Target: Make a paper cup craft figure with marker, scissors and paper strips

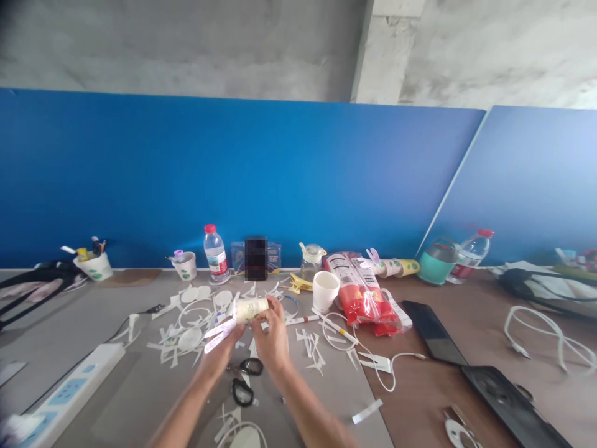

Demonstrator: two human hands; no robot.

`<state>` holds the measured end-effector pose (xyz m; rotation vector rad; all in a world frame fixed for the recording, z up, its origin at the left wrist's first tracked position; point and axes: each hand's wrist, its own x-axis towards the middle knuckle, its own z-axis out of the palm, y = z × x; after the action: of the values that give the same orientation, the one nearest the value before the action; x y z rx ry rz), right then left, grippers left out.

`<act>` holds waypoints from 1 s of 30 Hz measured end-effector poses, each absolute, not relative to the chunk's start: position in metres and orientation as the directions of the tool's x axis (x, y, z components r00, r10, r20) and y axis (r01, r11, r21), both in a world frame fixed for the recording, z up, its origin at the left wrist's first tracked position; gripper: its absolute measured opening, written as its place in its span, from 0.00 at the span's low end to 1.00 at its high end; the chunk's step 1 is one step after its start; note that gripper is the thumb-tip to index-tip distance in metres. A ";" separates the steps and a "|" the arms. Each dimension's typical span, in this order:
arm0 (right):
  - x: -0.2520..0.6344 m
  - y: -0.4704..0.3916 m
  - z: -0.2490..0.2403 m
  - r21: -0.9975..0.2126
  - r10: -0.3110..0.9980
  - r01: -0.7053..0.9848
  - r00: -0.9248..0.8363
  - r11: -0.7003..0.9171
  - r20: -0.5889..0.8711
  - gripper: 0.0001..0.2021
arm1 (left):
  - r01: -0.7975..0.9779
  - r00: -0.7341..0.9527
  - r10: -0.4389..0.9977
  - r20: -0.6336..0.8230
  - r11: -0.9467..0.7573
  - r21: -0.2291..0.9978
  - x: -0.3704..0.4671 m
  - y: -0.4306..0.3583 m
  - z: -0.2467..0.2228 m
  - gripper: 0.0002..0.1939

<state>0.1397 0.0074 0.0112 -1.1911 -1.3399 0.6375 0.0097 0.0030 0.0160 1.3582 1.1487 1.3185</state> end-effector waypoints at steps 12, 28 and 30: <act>0.140 0.003 0.023 -0.899 0.886 0.265 0.220 0.349 0.408 0.07 | 0.188 -0.135 0.960 0.244 -0.217 0.958 0.012 0.000 0.029 0.15; 0.135 0.006 0.015 -0.898 0.885 0.363 0.291 0.250 0.364 0.05 | 0.271 -0.136 0.935 0.328 -0.284 0.920 0.017 -0.006 0.019 0.12; 0.134 0.006 0.015 -0.896 0.882 0.371 0.299 0.243 0.363 0.04 | 0.304 -0.133 0.925 0.356 -0.304 0.903 0.017 -0.005 0.016 0.11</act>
<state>0.1342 0.0062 0.0145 -1.3452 -1.2859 0.5295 0.0167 -0.0048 0.0159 1.5899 1.3842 1.4632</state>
